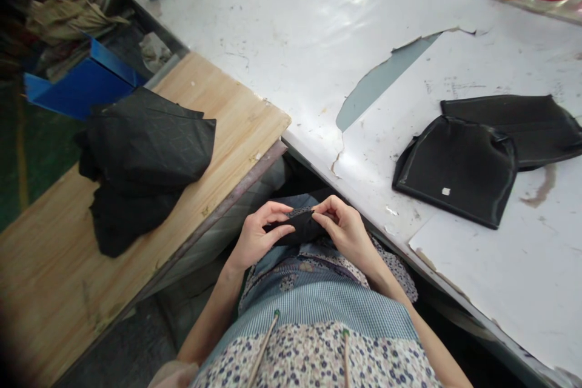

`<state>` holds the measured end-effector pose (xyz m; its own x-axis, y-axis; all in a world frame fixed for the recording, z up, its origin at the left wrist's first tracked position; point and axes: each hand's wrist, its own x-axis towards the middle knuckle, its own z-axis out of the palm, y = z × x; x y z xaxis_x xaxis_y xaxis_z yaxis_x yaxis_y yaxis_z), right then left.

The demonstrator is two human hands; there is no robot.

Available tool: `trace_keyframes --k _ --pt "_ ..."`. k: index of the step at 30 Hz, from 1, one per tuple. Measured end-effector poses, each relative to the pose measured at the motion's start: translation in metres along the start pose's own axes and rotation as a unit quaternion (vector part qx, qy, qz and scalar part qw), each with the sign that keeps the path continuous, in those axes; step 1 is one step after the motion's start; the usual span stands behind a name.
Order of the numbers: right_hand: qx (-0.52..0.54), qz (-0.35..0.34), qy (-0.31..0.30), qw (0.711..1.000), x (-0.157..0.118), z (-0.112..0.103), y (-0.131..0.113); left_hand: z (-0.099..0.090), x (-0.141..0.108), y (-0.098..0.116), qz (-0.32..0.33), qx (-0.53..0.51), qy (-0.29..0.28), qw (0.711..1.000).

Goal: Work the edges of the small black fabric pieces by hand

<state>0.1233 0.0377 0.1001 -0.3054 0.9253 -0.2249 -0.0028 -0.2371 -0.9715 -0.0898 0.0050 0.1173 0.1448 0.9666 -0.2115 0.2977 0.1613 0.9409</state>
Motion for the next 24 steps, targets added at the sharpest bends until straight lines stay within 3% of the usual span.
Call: trace_keyframes --k 9,16,24 --pt "-0.080 -0.042 -0.018 0.996 0.000 0.019 -0.006 0.004 0.006 0.015 0.033 0.106 -0.029 0.993" --pt "-0.132 -0.074 -0.060 0.987 0.000 0.004 -0.001 -0.002 0.009 0.009 -0.048 -0.055 0.026 0.997" --pt "-0.139 -0.090 -0.042 0.985 -0.002 0.001 0.009 -0.002 0.010 -0.001 -0.071 -0.146 0.006 0.987"
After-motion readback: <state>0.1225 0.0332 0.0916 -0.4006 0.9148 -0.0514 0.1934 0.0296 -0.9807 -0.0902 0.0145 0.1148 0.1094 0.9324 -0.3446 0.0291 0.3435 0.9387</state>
